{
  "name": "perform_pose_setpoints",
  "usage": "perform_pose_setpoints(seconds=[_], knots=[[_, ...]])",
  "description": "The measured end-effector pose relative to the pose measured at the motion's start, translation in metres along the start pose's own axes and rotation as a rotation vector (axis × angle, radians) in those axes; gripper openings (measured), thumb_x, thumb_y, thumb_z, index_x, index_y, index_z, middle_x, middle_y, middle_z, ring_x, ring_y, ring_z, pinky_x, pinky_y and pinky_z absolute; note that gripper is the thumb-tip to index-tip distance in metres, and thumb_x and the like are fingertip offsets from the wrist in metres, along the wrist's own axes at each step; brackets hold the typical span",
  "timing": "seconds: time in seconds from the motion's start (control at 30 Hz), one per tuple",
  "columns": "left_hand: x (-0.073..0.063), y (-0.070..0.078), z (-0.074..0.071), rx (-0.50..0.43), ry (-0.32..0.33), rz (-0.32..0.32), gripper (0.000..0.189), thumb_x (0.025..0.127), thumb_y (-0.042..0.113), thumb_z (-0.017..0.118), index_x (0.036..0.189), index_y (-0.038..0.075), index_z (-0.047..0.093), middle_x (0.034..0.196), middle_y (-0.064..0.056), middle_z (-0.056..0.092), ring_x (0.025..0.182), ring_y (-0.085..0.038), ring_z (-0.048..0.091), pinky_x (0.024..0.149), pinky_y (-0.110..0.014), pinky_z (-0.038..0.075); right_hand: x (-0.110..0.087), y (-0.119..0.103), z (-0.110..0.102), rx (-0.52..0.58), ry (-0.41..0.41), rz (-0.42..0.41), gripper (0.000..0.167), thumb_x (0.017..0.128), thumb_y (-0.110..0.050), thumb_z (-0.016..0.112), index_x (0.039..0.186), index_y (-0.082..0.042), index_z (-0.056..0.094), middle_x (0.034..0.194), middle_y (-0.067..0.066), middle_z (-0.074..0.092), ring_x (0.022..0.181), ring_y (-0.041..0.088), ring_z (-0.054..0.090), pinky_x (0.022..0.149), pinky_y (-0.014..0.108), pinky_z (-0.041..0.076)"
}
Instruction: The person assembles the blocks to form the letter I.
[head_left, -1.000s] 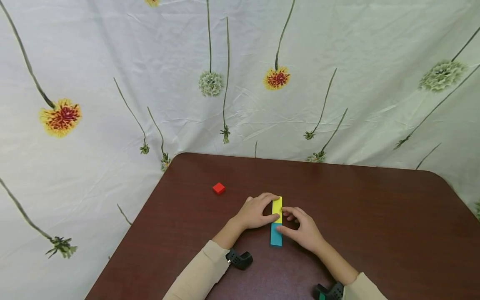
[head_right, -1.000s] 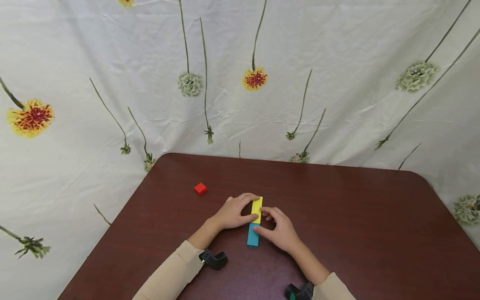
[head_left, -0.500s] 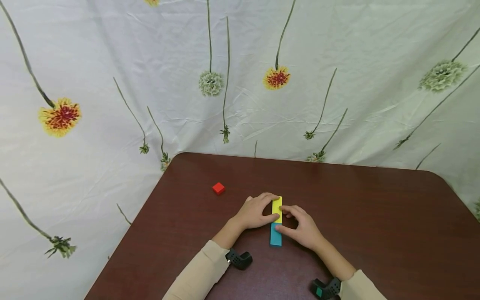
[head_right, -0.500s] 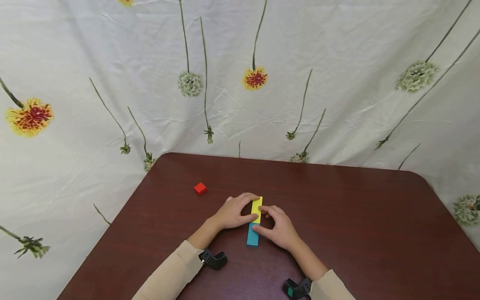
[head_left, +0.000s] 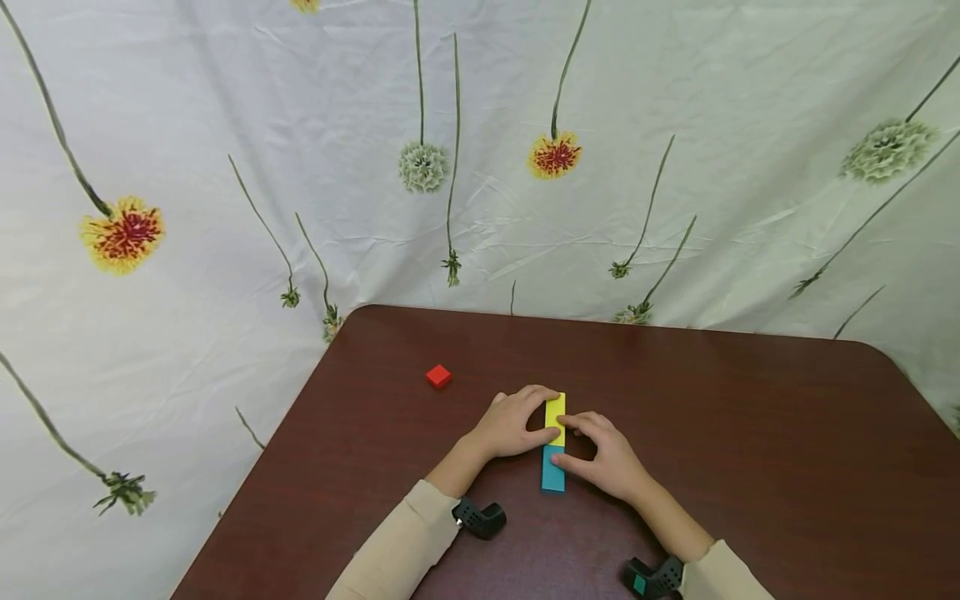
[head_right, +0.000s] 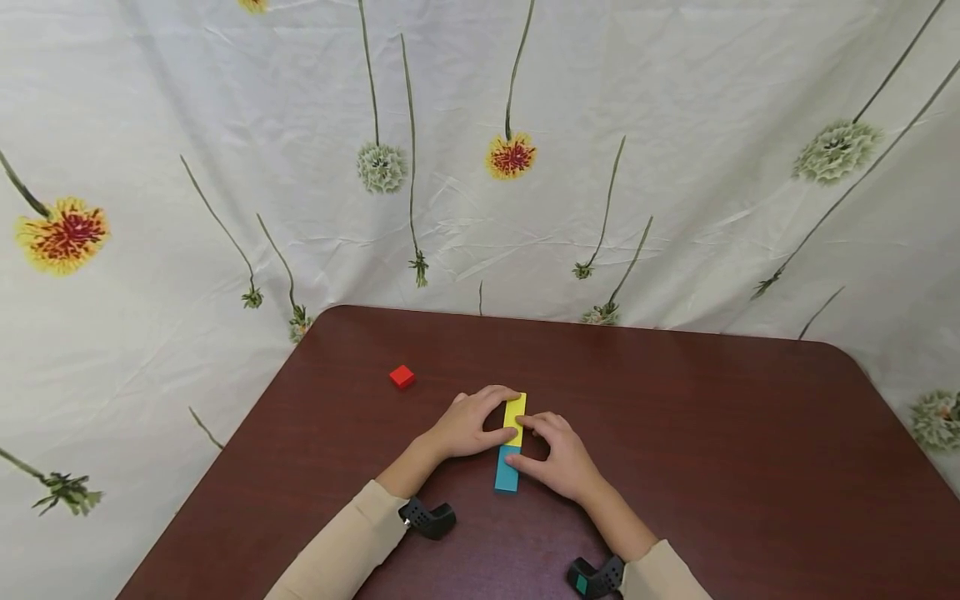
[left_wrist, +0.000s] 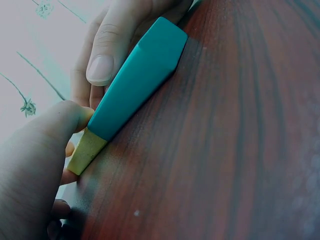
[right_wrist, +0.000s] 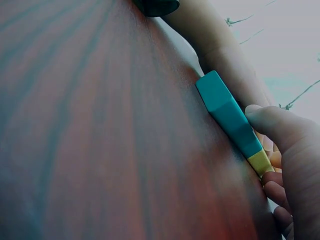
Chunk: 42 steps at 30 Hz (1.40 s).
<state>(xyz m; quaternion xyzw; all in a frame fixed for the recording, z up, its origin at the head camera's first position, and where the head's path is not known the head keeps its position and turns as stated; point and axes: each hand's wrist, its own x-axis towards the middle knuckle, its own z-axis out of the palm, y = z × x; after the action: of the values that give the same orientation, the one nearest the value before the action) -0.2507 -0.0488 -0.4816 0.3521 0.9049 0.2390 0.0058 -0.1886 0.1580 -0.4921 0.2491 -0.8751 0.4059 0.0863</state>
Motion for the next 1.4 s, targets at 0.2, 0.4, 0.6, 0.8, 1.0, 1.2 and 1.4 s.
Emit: perform_pose_setpoints(seconds=[0.2,0.4,0.6,0.8,1.0,1.2,1.4], knots=[[-0.0004,0.0015,-0.0011,0.0,0.0,-0.004,0.055,0.095,0.043,0.058,0.143,0.018,0.048,0.142,-0.001,0.049,0.125,-0.018,0.052,0.089,-0.041,0.037,0.0004,0.0009,0.001,-0.015,0.009,-0.006,0.053,0.082,-0.032,0.079,0.127,-0.007,0.064,0.118,0.0,0.061,0.1,0.017,0.057,0.084,0.04,0.049],[-0.0006,0.0015,-0.0014,-0.001,-0.003,-0.001,0.055,0.095,0.043,0.058,0.143,0.018,0.048,0.142,-0.001,0.049,0.125,-0.018,0.051,0.089,-0.042,0.038,0.0001,-0.0006,0.0004,-0.01,0.004,0.009,0.053,0.083,-0.033,0.079,0.127,-0.008,0.064,0.118,-0.001,0.061,0.1,0.017,0.057,0.085,0.04,0.049],[-0.0007,0.0022,-0.0027,-0.001,-0.003,-0.001,0.055,0.095,0.042,0.059,0.143,0.018,0.048,0.142,-0.001,0.049,0.126,-0.018,0.05,0.09,-0.042,0.038,-0.0001,-0.0012,0.0001,-0.008,0.005,0.013,0.053,0.083,-0.033,0.079,0.127,-0.008,0.064,0.118,-0.001,0.061,0.101,0.017,0.058,0.085,0.042,0.049],[-0.0004,0.0025,-0.0029,0.004,-0.011,-0.007,0.055,0.095,0.041,0.059,0.143,0.017,0.048,0.142,-0.001,0.048,0.126,-0.017,0.05,0.09,-0.041,0.038,-0.0001,0.0004,0.001,-0.008,0.002,0.024,0.055,0.082,-0.034,0.079,0.128,-0.009,0.063,0.117,-0.002,0.061,0.101,0.017,0.057,0.085,0.042,0.049],[-0.0006,0.0015,-0.0019,0.0,-0.012,-0.014,0.055,0.095,0.041,0.059,0.143,0.017,0.048,0.143,-0.002,0.048,0.127,-0.018,0.05,0.091,-0.043,0.037,0.0003,0.001,0.0017,-0.006,0.004,0.018,0.054,0.082,-0.034,0.079,0.127,-0.009,0.064,0.117,-0.002,0.061,0.101,0.017,0.057,0.085,0.042,0.049],[-0.0004,0.0021,-0.0036,-0.008,-0.021,-0.019,0.055,0.094,0.04,0.06,0.143,0.017,0.048,0.143,-0.003,0.048,0.127,-0.018,0.049,0.091,-0.043,0.038,-0.0002,0.0008,0.0014,-0.002,0.003,0.013,0.055,0.082,-0.033,0.079,0.128,-0.008,0.063,0.117,-0.002,0.061,0.101,0.017,0.057,0.085,0.041,0.049],[0.0006,0.0008,-0.0086,-0.048,-0.02,-0.045,0.056,0.094,0.041,0.061,0.142,0.015,0.049,0.141,-0.003,0.049,0.129,-0.018,0.046,0.097,-0.048,0.038,-0.0005,0.0005,0.001,-0.003,0.009,0.003,0.055,0.082,-0.032,0.079,0.129,-0.007,0.063,0.117,-0.001,0.061,0.101,0.018,0.057,0.085,0.042,0.049]])
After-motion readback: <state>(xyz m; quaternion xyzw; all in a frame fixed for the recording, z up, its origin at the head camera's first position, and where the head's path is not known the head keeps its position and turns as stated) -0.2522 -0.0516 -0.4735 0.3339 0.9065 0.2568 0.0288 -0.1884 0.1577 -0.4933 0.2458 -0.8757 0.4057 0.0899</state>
